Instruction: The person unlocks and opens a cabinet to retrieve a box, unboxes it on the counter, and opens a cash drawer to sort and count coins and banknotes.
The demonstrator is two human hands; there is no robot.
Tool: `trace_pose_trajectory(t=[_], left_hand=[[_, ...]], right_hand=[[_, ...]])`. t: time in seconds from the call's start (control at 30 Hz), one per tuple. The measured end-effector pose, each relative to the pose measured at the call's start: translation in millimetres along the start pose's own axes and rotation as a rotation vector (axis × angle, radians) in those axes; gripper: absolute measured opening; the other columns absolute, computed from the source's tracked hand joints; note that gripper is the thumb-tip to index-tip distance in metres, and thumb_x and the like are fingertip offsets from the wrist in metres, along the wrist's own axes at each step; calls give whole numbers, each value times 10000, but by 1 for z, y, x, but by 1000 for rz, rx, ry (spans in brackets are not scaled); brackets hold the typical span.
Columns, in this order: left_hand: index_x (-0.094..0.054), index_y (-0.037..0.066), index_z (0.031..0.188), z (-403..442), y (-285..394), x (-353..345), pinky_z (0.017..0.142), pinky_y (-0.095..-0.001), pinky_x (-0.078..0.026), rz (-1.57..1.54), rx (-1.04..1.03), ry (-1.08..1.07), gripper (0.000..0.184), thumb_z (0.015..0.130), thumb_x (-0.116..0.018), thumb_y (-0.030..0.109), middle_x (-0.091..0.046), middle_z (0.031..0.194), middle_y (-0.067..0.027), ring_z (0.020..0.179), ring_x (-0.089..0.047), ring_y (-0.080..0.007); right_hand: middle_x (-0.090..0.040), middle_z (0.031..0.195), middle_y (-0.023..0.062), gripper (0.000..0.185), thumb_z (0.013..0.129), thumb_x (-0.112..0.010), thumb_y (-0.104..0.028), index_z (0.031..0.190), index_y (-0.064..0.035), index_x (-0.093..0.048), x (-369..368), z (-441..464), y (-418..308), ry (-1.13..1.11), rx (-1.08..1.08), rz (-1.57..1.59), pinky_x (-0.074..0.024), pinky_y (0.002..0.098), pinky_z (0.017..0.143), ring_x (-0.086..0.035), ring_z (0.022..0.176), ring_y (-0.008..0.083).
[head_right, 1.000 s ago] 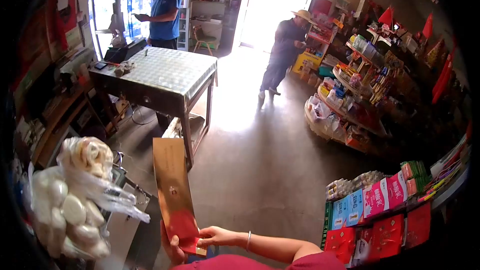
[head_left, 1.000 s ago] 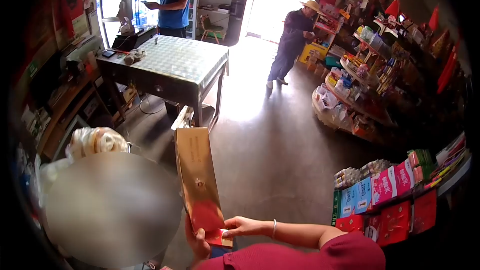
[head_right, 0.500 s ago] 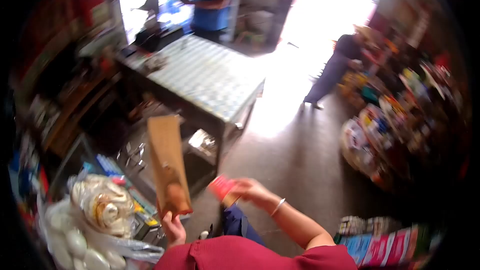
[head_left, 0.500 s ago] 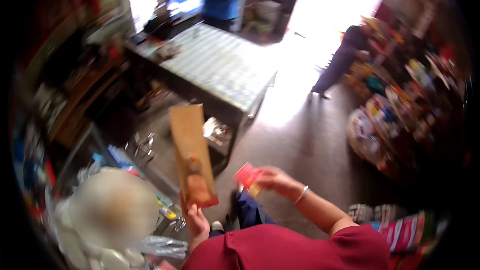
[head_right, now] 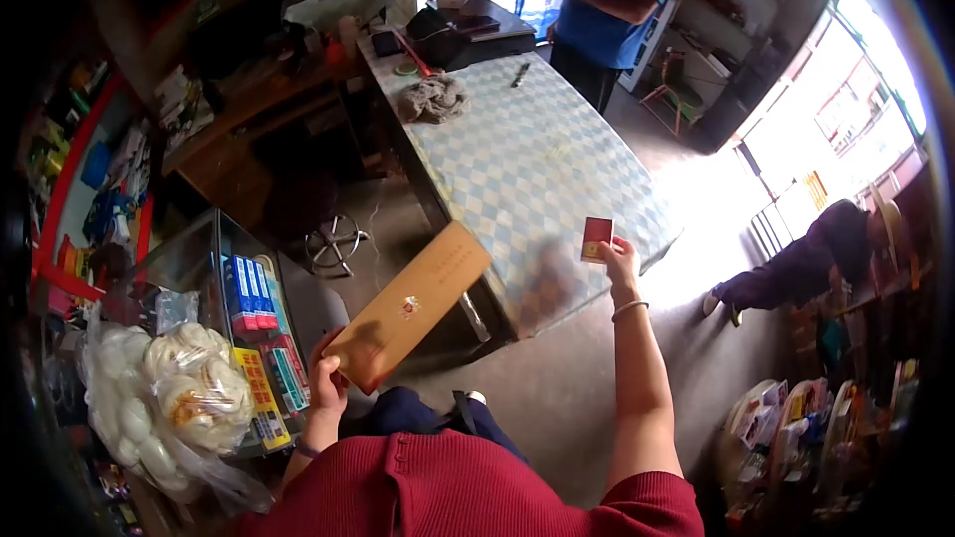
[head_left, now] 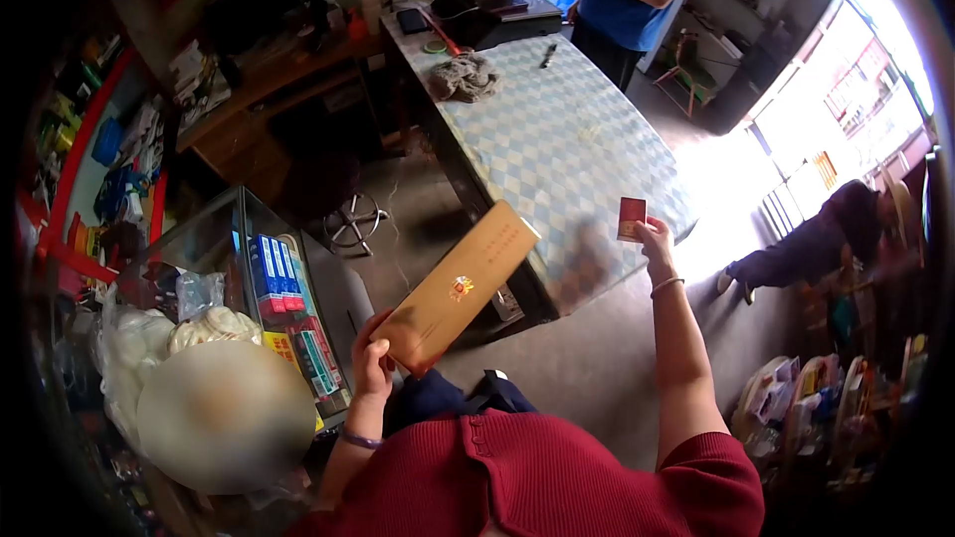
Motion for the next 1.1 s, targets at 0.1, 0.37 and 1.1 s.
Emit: trace_pose_trajectory(t=[0.1,0.37,1.1], left_hand=[[-535,-35,1170,46,5,-21,886,-281,-420,-33,-39,-114,529,700,-521,207,-598,1027,-99,997,-556,-186],[-557,-29,1100,228,8,-35,899,-282,-396,45,57,-395,451,732,-490,223,-589,1034,-92,991,-535,-169],[-518,33,1142,461,-27,-36,940,-280,-376,111,348,-845,321,834,-467,108,-548,1090,-58,1051,-498,-135]], right_hand=[[-648,912,121,530,762,-676,-329,1171,-22,-535,0,72,23,-7,159,-767,-495,339,667,-615,746,242],[-599,1067,156,418,791,-676,-273,1161,-107,-573,-196,87,-144,-273,645,-537,-500,359,796,-601,968,271],[-523,1005,108,507,567,-732,-131,1051,-184,-592,-434,106,-239,-444,627,-959,-453,421,822,-492,984,341]])
Point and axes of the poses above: each hand's wrist, its own z-axis towards the middle knuckle, its own x-axis out of the back of the hand, y = z × x, the point moved 3 cm from there along z, towards the middle knuckle
